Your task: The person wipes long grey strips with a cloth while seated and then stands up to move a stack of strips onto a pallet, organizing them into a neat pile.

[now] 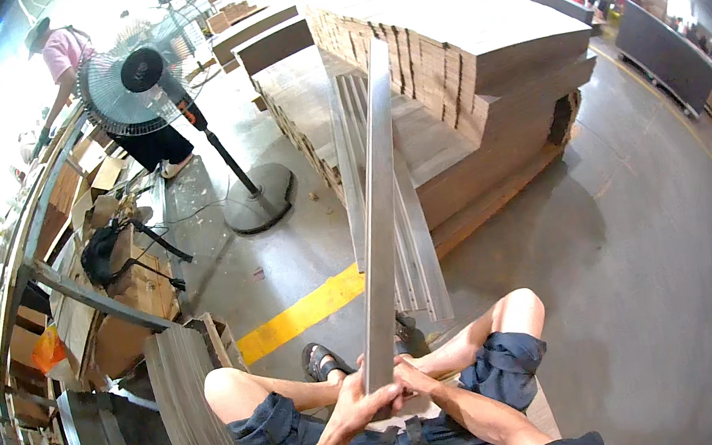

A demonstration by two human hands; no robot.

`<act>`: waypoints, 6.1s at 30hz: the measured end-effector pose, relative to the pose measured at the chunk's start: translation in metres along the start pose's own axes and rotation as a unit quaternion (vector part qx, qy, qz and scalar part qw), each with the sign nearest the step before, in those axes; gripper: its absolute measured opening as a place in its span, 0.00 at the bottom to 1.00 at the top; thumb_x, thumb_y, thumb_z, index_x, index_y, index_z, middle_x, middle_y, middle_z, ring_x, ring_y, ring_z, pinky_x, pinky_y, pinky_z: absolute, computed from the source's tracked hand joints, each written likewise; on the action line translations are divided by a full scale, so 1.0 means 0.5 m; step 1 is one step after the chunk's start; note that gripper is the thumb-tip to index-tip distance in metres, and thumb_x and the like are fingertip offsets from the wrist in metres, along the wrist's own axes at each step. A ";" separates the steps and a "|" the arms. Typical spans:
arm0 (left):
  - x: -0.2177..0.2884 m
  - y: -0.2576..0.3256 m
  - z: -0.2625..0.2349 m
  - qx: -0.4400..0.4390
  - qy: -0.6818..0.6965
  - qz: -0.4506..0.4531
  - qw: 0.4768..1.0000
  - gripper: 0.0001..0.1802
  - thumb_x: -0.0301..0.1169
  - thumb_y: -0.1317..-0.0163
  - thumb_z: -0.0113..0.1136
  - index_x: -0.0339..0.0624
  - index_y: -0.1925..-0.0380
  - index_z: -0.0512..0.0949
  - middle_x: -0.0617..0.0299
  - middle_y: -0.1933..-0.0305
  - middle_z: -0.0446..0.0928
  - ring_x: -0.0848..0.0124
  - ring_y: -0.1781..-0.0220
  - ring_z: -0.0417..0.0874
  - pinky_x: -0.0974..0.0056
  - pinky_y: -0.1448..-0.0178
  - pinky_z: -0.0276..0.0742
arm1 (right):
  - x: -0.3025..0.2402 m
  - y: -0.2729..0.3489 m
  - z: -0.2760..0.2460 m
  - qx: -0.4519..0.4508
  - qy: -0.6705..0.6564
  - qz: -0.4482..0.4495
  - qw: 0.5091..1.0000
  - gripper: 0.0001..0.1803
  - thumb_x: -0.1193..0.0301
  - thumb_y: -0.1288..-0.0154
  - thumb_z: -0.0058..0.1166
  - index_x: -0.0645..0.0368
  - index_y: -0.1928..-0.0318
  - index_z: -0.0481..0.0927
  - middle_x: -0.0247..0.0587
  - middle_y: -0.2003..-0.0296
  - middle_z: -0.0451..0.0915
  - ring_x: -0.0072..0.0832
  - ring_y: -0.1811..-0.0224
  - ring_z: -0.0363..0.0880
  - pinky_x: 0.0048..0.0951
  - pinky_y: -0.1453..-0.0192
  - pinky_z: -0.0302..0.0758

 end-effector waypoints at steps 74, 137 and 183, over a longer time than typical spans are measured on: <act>0.106 0.066 -0.022 -0.149 -0.133 0.033 0.979 0.13 0.33 0.35 0.64 0.36 0.57 0.84 0.62 0.75 0.82 0.76 0.75 0.82 0.68 0.70 0.77 | -0.727 0.134 -0.627 0.485 0.030 -0.351 0.800 0.08 0.64 0.36 0.61 0.54 0.67 0.80 0.36 0.74 0.78 0.27 0.68 0.78 0.35 0.63 0.75; 0.499 0.846 -0.476 0.547 -0.127 0.631 0.535 0.21 0.42 0.30 0.53 0.40 0.44 0.71 0.64 0.72 0.68 0.70 0.71 0.69 0.60 0.58 0.71 | 0.070 -0.098 -0.117 0.147 0.140 0.030 0.979 0.20 0.64 0.30 0.57 0.66 0.45 0.77 0.54 0.52 0.83 0.42 0.49 0.81 0.38 0.43 0.74; -0.290 0.610 -0.790 0.637 -0.454 -0.134 0.609 0.40 0.32 0.38 0.65 0.32 0.30 0.59 0.41 0.44 0.70 0.44 0.40 0.70 0.48 0.37 0.71 | 0.133 -0.080 0.021 -0.039 0.070 0.120 0.990 0.30 0.70 0.35 0.59 0.74 0.36 0.69 0.57 0.38 0.75 0.41 0.36 0.73 0.34 0.30 0.65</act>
Point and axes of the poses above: each hand's wrist, its own y-axis away from the middle knuckle, its own z-axis out of the palm, x = y × z, the point moved 9 cm from there along -y, towards the middle knuckle
